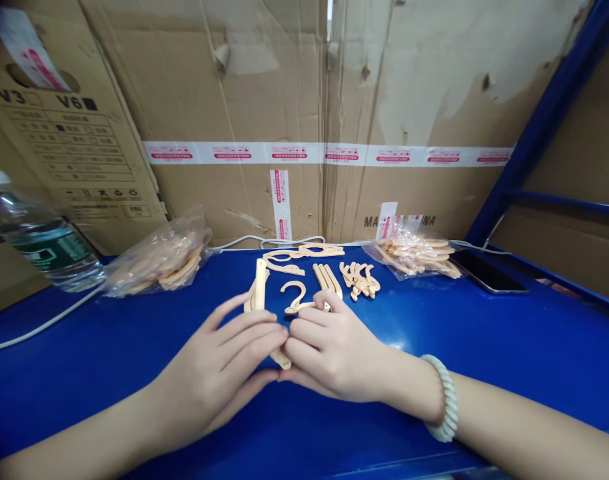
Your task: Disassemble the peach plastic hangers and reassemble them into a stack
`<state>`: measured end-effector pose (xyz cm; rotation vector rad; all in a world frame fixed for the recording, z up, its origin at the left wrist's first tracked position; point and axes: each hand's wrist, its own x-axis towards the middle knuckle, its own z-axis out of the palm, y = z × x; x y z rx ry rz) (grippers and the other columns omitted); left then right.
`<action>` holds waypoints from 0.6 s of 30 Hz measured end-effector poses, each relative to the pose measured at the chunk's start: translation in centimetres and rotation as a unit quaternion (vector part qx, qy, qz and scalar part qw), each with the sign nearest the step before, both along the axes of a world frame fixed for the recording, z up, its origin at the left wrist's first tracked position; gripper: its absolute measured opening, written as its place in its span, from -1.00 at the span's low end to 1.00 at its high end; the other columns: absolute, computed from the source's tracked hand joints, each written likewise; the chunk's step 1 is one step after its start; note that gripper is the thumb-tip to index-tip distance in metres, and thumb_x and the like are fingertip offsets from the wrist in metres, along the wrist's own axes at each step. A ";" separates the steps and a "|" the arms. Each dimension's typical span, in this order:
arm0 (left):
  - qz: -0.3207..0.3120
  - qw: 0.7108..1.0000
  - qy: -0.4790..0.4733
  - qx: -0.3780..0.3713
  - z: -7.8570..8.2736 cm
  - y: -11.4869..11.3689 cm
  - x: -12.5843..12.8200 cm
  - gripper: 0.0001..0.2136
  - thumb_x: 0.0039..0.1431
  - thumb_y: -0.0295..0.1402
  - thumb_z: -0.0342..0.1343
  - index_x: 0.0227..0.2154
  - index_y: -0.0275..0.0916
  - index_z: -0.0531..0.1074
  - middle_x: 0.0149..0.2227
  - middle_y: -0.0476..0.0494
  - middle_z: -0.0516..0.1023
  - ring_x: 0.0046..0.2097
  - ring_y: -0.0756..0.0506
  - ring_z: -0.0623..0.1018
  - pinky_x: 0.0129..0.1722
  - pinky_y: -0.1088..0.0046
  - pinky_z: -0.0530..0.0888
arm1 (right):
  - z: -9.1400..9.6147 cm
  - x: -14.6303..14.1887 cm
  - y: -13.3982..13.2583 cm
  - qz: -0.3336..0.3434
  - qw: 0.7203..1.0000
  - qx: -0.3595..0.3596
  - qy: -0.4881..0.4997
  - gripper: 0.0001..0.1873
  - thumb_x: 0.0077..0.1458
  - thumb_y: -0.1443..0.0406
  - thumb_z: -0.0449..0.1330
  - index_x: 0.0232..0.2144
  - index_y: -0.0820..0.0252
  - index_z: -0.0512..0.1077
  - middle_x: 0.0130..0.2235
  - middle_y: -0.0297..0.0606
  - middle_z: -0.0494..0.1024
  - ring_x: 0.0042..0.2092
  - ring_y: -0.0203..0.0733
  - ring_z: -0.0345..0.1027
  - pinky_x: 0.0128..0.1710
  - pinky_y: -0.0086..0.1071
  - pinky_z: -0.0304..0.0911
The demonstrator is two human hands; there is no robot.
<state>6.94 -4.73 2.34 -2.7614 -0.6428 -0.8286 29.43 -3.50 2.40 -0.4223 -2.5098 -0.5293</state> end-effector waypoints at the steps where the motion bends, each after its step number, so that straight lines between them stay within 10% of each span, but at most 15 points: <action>1: 0.005 1.000 0.021 -0.011 -0.2 0.0 0.2 -0.81 0.30 -0.44 0.00 -0.06 -0.20 0.37 -0.17 -0.15 0.60 -0.06 -0.17 0.53 0.21 0.09 0.15 | 0.0 -0.1 -0.1 -0.002 1.000 0.007 0.000 -0.58 0.37 0.21 -0.05 -0.49 0.23 0.38 -0.50 -0.34 0.31 -0.41 -0.23 0.12 -0.21 -0.24 0.02; 11: 0.009 0.996 0.083 -0.015 -0.7 0.3 0.6 -0.83 0.31 -0.44 -0.09 -0.37 -0.25 0.36 -0.38 -0.12 0.52 -0.39 -0.10 0.49 -0.20 0.26 0.36 | -0.3 -0.3 -0.6 -0.002 1.000 0.005 0.016 -0.61 0.37 0.21 -0.03 -0.45 0.23 0.41 -0.53 -0.37 0.30 -0.42 -0.23 0.12 -0.19 -0.21 -0.02; 18: 0.031 0.997 0.077 0.006 -0.6 0.2 0.4 -0.76 0.36 -0.35 -0.09 -0.45 -0.23 0.32 -0.51 -0.01 0.44 -0.58 -0.04 0.31 -0.56 0.39 0.12 | -0.4 -0.3 -0.7 0.006 0.996 -0.075 0.048 -0.62 0.35 0.12 0.01 -0.40 0.23 0.39 -0.52 -0.38 0.36 -0.43 -0.27 0.14 -0.15 -0.22 -0.05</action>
